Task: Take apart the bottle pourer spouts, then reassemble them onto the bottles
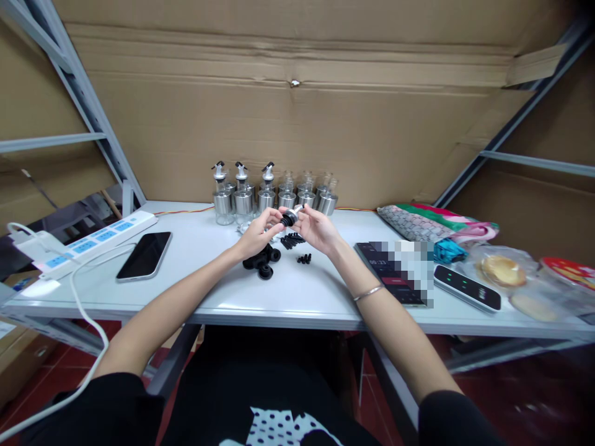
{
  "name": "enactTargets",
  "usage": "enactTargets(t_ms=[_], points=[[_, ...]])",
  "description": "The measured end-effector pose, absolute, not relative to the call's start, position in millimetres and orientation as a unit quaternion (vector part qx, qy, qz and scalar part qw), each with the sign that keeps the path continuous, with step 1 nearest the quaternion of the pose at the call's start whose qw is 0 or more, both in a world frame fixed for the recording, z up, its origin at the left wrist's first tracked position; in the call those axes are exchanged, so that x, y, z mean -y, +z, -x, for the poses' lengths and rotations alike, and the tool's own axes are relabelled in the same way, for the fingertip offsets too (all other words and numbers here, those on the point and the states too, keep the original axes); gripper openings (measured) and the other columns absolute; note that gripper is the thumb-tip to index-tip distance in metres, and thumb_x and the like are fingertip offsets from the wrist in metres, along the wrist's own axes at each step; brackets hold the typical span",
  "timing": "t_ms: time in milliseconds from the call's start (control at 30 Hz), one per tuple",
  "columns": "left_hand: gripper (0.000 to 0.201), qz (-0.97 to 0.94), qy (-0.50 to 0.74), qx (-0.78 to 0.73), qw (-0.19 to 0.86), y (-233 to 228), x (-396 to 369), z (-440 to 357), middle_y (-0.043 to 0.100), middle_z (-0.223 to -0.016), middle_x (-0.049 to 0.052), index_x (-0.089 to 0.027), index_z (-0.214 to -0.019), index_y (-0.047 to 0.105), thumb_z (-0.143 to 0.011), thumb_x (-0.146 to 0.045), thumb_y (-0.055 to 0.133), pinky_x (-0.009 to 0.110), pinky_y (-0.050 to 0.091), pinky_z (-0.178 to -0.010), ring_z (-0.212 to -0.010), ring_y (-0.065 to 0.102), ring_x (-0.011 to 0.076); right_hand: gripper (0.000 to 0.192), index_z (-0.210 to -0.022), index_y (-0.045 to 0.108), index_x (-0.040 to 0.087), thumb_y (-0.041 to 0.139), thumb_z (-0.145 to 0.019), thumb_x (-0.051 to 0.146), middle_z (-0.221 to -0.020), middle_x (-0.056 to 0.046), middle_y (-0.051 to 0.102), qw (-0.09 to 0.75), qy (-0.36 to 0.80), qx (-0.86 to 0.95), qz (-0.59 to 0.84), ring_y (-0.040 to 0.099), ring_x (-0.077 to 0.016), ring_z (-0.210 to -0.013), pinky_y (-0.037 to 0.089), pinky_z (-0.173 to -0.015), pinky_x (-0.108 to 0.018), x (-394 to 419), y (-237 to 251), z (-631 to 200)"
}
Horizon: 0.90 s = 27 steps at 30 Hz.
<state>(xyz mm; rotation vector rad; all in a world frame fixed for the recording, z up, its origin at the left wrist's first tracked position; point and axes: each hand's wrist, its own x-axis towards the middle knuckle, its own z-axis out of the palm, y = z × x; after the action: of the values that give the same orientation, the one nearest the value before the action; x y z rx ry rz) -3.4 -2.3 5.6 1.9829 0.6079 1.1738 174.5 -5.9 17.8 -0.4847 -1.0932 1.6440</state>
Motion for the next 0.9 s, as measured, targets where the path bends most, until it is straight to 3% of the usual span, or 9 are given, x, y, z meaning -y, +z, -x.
enactTargets(t_ms=[200, 467, 633, 900], points=[[0.022, -0.765, 0.47, -0.24, 0.37, 3.8, 1.7, 2.4, 0.055, -0.097, 0.005, -0.017, -0.095, 0.047, -0.082, -0.033, 0.055, 0.026, 0.041, -0.077, -0.093, 0.055, 0.0157, 0.032, -0.081, 0.061, 0.019, 0.032, -0.093, 0.028, -0.104, -0.006, 0.07, 0.508, 0.707, 0.449, 0.201, 0.061, -0.0185, -0.106, 0.044, -0.098, -0.04, 8.0, 19.9, -174.0], [0.044, -0.751, 0.46, -0.19, 0.433, 6.1, 0.5, 2.1, 0.052, -0.112, 0.009, -0.019, -0.123, 0.041, -0.083, -0.035, 0.052, 0.03, 0.044, -0.08, -0.096, 0.054, 0.0182, 0.025, -0.098, 0.062, 0.023, 0.039, -0.091, 0.025, -0.106, -0.001, 0.07, 0.533, 0.674, 0.464, 0.214, 0.063, -0.015, -0.099, 0.045, -0.097, -0.039, 7.3, 18.6, -178.0], [0.049, -0.761, 0.424, -0.205, 0.446, 6.9, 1.1, 4.4, 0.053, -0.116, 0.009, -0.02, -0.129, 0.039, -0.085, -0.038, 0.049, 0.03, 0.043, -0.074, -0.088, 0.057, 0.0175, 0.02, -0.093, 0.064, 0.023, 0.044, -0.089, 0.024, -0.091, 0.001, 0.071, 0.53, 0.672, 0.471, 0.214, 0.064, -0.0122, -0.088, 0.046, -0.094, -0.034, 5.9, 16.7, -179.1], [0.053, -0.743, 0.43, -0.198, 0.474, 6.6, -0.6, 4.9, 0.049, -0.128, 0.012, -0.017, -0.128, 0.043, -0.083, -0.045, 0.049, 0.029, 0.045, -0.073, -0.091, 0.057, 0.0186, 0.016, -0.092, 0.062, 0.021, 0.046, -0.088, 0.023, -0.087, 0.0, 0.07, 0.517, 0.686, 0.468, 0.209, 0.065, -0.0144, -0.087, 0.049, -0.092, -0.038, 8.1, 17.8, -178.3]])
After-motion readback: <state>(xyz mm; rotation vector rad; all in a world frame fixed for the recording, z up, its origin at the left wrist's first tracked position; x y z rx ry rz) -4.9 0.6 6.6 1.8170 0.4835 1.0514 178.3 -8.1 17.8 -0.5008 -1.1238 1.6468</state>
